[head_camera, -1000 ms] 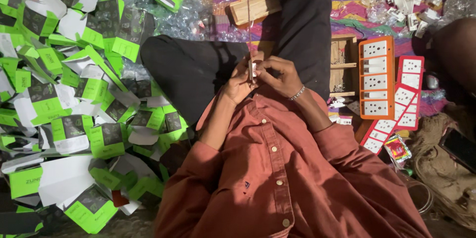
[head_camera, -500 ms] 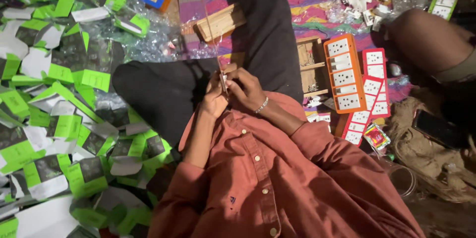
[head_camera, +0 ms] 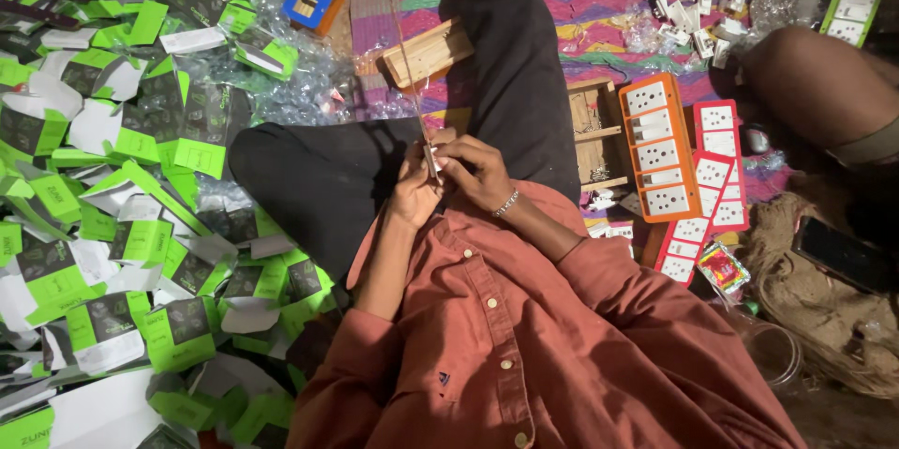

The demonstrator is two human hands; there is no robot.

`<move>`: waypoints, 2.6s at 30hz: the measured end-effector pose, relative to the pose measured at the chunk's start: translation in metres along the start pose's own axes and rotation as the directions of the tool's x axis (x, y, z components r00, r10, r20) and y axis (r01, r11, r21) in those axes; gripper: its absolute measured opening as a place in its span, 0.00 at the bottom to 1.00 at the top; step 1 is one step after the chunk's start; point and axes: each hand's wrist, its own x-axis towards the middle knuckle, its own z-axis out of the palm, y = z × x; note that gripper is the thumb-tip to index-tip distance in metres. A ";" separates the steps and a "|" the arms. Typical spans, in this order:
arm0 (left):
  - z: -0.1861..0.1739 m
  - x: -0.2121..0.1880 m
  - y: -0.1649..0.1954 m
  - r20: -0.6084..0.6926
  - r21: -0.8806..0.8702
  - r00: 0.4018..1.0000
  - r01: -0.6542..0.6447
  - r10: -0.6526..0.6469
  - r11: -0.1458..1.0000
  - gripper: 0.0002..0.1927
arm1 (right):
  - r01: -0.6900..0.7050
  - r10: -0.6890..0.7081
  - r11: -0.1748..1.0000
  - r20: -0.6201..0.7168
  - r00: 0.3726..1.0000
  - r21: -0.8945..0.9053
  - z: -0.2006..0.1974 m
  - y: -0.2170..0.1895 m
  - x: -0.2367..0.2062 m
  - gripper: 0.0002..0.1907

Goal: The person sits on the floor and assembles electrical components by inserting white plastic pieces into red and orange plastic frames. They handle multiple frames, picking them up, inserting the pieces, and placing them down.

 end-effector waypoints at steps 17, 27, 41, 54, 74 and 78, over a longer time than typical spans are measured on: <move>0.011 0.003 0.001 -0.043 0.120 0.998 -0.046 0.052 0.992 0.38 | -0.047 0.047 0.999 0.002 0.999 -0.006 0.006 0.011 -0.007 0.06; 0.014 0.003 0.004 -0.037 0.047 0.999 0.012 -0.010 0.999 0.36 | -0.140 0.118 0.968 0.116 0.986 0.209 -0.006 0.019 -0.004 0.07; 0.010 0.006 0.004 -0.126 0.091 0.990 0.069 -0.057 0.993 0.31 | -0.184 0.178 0.979 0.077 0.981 0.084 -0.006 0.015 -0.006 0.07; -0.006 0.005 -0.001 -0.122 0.051 0.990 0.079 -0.072 0.996 0.30 | -0.100 0.098 0.995 0.077 0.992 0.021 -0.006 0.008 -0.006 0.05; -0.012 0.001 -0.006 -0.126 0.061 0.990 0.068 -0.060 0.996 0.30 | -0.196 0.179 0.967 0.115 0.977 0.163 -0.004 0.015 -0.013 0.05; -0.010 0.001 -0.004 -0.123 0.088 0.990 0.084 -0.073 0.993 0.33 | -0.185 0.171 0.972 0.106 0.980 0.144 -0.004 0.016 -0.013 0.05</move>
